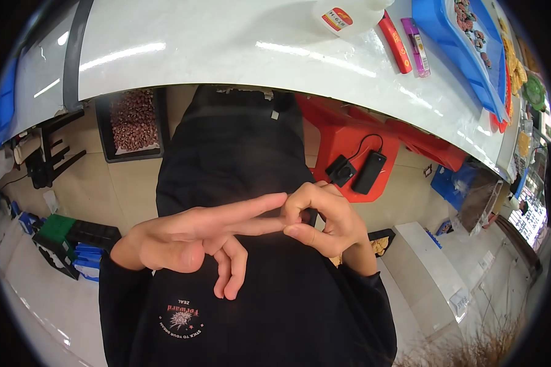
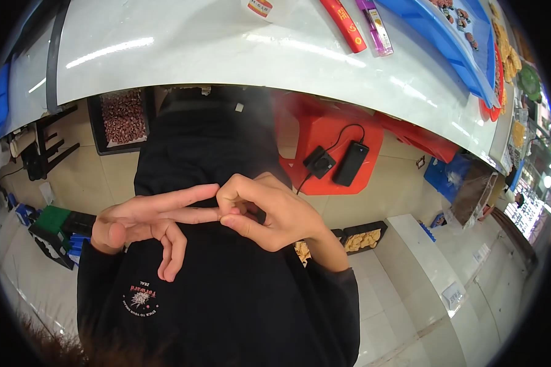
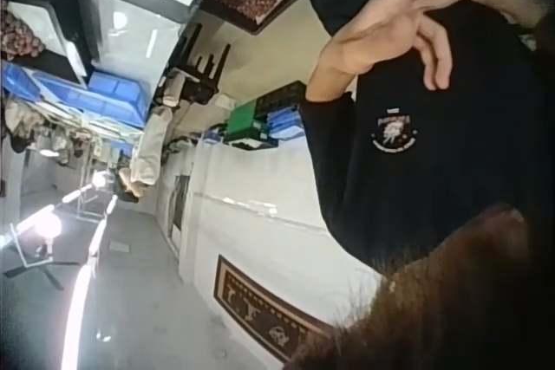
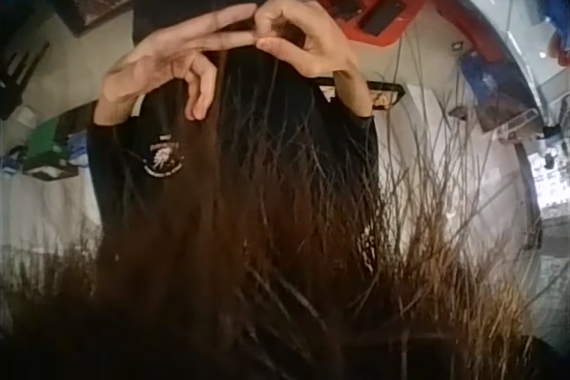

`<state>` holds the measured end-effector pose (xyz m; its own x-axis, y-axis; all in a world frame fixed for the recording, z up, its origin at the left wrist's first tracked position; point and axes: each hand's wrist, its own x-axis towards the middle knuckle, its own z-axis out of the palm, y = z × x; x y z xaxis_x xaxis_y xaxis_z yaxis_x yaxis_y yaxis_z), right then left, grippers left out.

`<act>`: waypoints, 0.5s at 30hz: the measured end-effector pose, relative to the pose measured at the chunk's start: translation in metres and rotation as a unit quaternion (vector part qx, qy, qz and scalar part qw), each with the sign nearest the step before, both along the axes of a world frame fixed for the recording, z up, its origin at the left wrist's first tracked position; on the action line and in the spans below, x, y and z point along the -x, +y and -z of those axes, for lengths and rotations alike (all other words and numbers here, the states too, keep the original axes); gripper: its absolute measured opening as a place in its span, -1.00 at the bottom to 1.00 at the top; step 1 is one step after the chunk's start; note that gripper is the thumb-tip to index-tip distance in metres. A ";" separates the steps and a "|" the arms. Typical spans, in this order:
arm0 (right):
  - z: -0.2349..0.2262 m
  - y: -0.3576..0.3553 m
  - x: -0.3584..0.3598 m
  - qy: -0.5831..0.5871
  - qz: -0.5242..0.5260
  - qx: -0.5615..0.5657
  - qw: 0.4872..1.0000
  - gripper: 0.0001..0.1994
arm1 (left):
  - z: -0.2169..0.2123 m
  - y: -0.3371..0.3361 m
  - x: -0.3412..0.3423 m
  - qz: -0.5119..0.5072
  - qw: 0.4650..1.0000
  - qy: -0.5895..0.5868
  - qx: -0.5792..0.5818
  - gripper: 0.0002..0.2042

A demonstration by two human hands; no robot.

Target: The person assembles small figurines by taking figure parts from trays, applying glue from a bottle onto the pieces, joining the components together by hand, and placing the assembled figures into a tray.

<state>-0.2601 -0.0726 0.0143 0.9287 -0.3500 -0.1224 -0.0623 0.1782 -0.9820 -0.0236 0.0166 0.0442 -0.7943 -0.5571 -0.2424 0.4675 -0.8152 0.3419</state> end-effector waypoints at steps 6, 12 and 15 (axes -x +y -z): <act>0.005 0.004 0.000 -0.013 0.008 -0.028 0.999 -0.88 | 0.003 0.003 -0.001 0.016 1.000 0.024 -0.008 0.21; 0.009 0.007 0.002 -0.016 -0.008 -0.067 0.998 -0.88 | 0.004 0.004 -0.002 0.029 0.999 0.031 -0.014 0.23; 0.007 0.008 0.002 -0.005 -0.013 -0.081 0.997 -0.88 | 0.003 0.004 -0.002 0.033 0.999 0.029 -0.013 0.24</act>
